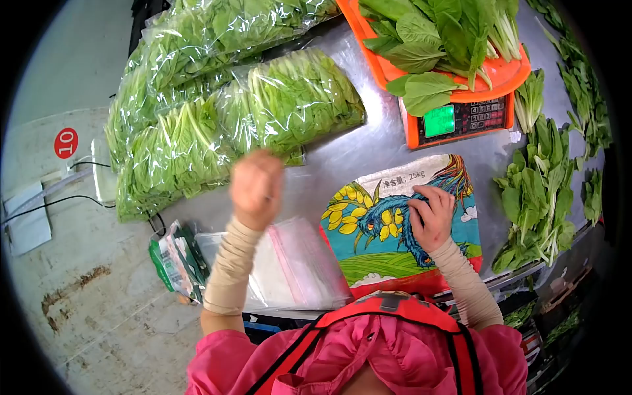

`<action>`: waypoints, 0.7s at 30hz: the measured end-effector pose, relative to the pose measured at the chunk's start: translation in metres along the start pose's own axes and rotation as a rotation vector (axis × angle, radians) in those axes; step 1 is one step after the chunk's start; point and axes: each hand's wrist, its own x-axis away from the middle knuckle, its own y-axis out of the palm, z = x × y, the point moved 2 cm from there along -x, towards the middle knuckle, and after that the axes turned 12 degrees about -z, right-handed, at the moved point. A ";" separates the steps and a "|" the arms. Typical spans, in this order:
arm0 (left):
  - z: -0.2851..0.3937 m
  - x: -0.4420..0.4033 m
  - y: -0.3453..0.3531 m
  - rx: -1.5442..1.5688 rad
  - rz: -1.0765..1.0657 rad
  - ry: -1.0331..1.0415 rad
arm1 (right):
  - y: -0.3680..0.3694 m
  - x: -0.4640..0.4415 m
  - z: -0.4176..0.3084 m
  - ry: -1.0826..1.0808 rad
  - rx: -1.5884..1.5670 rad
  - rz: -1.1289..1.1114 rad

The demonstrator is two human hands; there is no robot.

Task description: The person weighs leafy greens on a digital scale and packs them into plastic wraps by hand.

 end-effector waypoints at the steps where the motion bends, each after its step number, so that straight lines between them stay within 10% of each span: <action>1: 0.017 0.005 0.010 0.053 -0.065 0.065 | 0.000 0.000 0.000 0.001 -0.001 0.000; 7: 0.112 0.046 0.089 0.435 -0.351 -0.024 | -0.001 -0.001 0.001 0.004 -0.008 -0.009; 21: 0.131 0.061 0.116 0.365 -0.288 -0.146 | -0.001 0.000 0.000 -0.030 -0.021 0.035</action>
